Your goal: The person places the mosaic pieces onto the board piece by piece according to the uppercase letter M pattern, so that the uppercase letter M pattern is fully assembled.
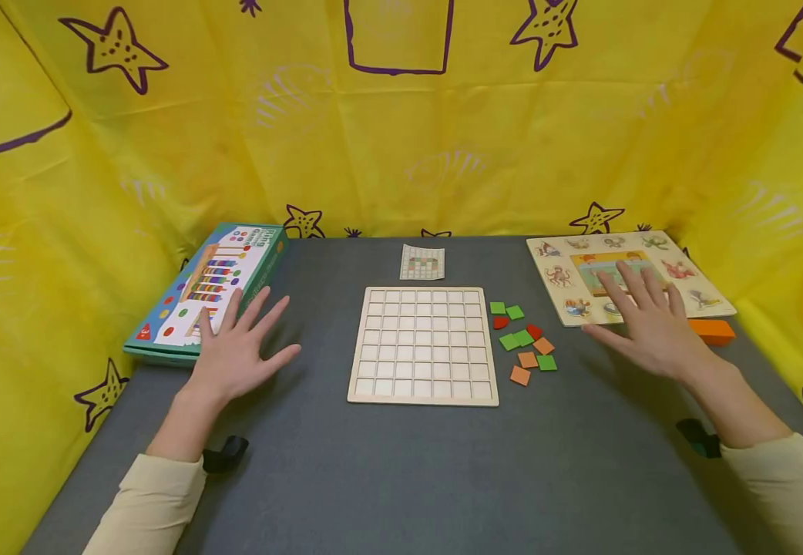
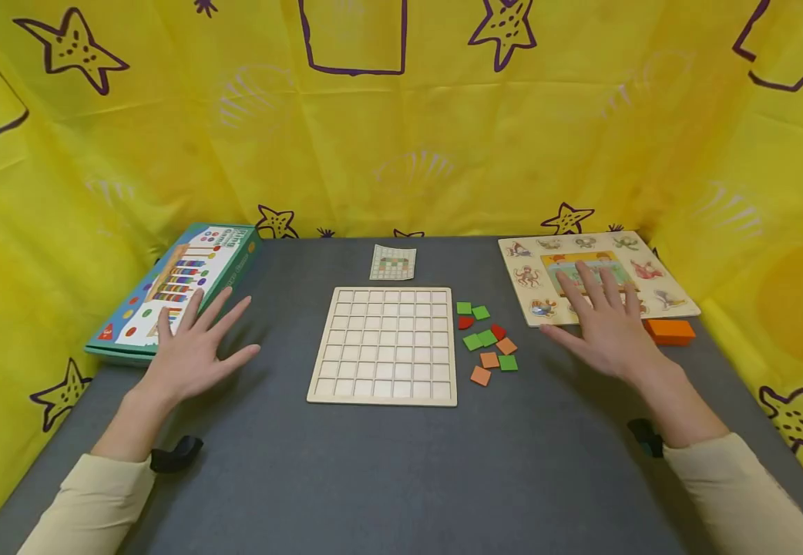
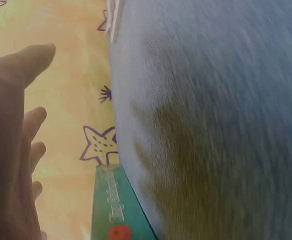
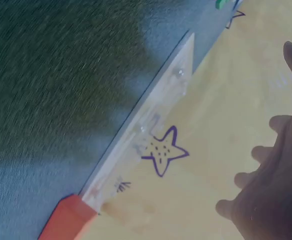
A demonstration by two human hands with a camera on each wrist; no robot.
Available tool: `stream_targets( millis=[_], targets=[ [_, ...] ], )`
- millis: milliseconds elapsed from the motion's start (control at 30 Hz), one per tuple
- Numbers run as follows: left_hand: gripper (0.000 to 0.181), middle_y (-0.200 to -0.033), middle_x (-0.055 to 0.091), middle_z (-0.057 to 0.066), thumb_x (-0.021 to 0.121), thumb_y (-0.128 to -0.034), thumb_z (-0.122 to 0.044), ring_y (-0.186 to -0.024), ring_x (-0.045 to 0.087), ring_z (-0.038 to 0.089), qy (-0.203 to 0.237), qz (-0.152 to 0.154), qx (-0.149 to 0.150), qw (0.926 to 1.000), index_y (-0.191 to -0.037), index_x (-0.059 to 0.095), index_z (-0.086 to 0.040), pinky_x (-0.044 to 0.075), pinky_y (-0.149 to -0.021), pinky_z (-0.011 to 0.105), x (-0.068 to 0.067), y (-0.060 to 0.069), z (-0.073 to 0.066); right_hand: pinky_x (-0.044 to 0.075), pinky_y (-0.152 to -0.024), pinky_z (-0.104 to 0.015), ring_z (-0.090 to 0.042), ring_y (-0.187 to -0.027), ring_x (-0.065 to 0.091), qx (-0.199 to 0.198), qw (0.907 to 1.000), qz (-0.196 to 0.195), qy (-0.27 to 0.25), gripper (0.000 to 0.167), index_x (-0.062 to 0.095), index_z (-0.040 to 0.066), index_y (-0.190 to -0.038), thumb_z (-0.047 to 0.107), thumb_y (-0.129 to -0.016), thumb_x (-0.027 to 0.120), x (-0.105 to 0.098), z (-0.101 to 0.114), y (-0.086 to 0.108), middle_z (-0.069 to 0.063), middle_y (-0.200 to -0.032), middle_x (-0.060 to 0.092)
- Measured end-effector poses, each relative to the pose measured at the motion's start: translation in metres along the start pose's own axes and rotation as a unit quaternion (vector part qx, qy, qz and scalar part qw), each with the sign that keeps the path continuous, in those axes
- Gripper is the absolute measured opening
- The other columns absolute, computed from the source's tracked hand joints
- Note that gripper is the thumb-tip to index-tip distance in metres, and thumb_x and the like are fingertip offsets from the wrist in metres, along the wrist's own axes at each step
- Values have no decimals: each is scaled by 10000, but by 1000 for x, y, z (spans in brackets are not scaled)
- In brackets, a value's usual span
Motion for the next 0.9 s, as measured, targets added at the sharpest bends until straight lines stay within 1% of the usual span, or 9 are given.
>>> stream_targets(
  millis=[200,367,433,500,633,733,800,833,900],
  targets=[
    [834,-1680,133,96,514,-939,-679,-1511,-6,438,233,3,-153,9996,-1625,251,-286,-36,-1056,787,6,-9,-10,-28,-1125,-701,-513,-1475,56,-342,9978,-381,-428,886,168,129,-1633,446,-969,661,4,4,-6,-247,-1645,102],
    [849,-1685,109,91,536,-935,-672,-1519,-39,408,685,75,-194,9974,-1630,236,-288,-13,-1069,773,16,-16,-21,158,-1081,-735,-578,-1391,227,-738,9915,-715,-801,842,292,99,-1600,336,-930,744,12,13,-14,-266,-1602,223],
    [857,-1687,101,80,543,-930,-678,-1518,-21,413,824,122,-145,9964,-1630,233,-292,1,-1077,766,21,-19,-27,233,-1045,-731,-565,-1364,283,-847,9890,-772,-930,831,338,96,-1583,284,-905,779,15,19,-20,-264,-1570,286],
    [865,-1688,104,74,562,-923,-676,-1518,-2,414,967,148,-47,9952,-1629,241,-292,12,-1085,756,27,-24,-33,270,-1035,-717,-546,-1351,320,-912,9874,-771,-1040,822,367,89,-1570,242,-888,799,18,25,-27,-259,-1536,341],
    [866,-1682,135,72,607,-915,-645,-1519,29,405,1277,127,184,9916,-1622,272,-275,40,-1092,750,35,-33,-45,304,-1042,-691,-511,-1362,343,-886,9867,-577,-1235,764,427,34,-1525,205,-885,807,26,35,-39,-252,-1511,387],
    [854,-1675,162,73,636,-919,-598,-1521,44,387,1485,150,339,9882,-1619,286,-257,59,-1092,751,41,-40,-52,288,-1067,-685,-503,-1411,291,-672,9874,-224,-1418,705,450,19,-1502,201,-909,785,31,38,-47,-257,-1532,365],
    [851,-1671,178,75,647,-921,-576,-1523,49,376,1611,210,407,9859,-1618,289,-244,67,-1094,749,44,-43,-57,289,-1080,-668,-489,-1416,298,-536,9869,20,-1525,668,456,28,-1497,190,-927,765,33,38,-51,-257,-1530,368],
    [848,-1669,186,77,649,-924,-564,-1521,57,380,1670,241,436,9847,-1618,289,-235,70,-1095,749,46,-44,-58,293,-1081,-663,-485,-1410,315,-506,9861,127,-1579,649,462,28,-1493,187,-936,755,35,38,-53,-258,-1519,382],
    [840,-1667,194,77,649,-931,-545,-1520,67,382,1818,335,449,9817,-1615,296,-210,70,-1102,739,48,-46,-62,345,-1060,-636,-467,-1347,414,-541,9845,264,-1649,615,480,20,-1475,162,-940,749,37,37,-56,-253,-1473,434]
  ],
)
Point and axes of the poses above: each hand's wrist, its own y-axis away from the middle knuckle, its own x-axis out of the palm, z = x × y, the point moved 2 cm from there along -y, towards the middle knuckle
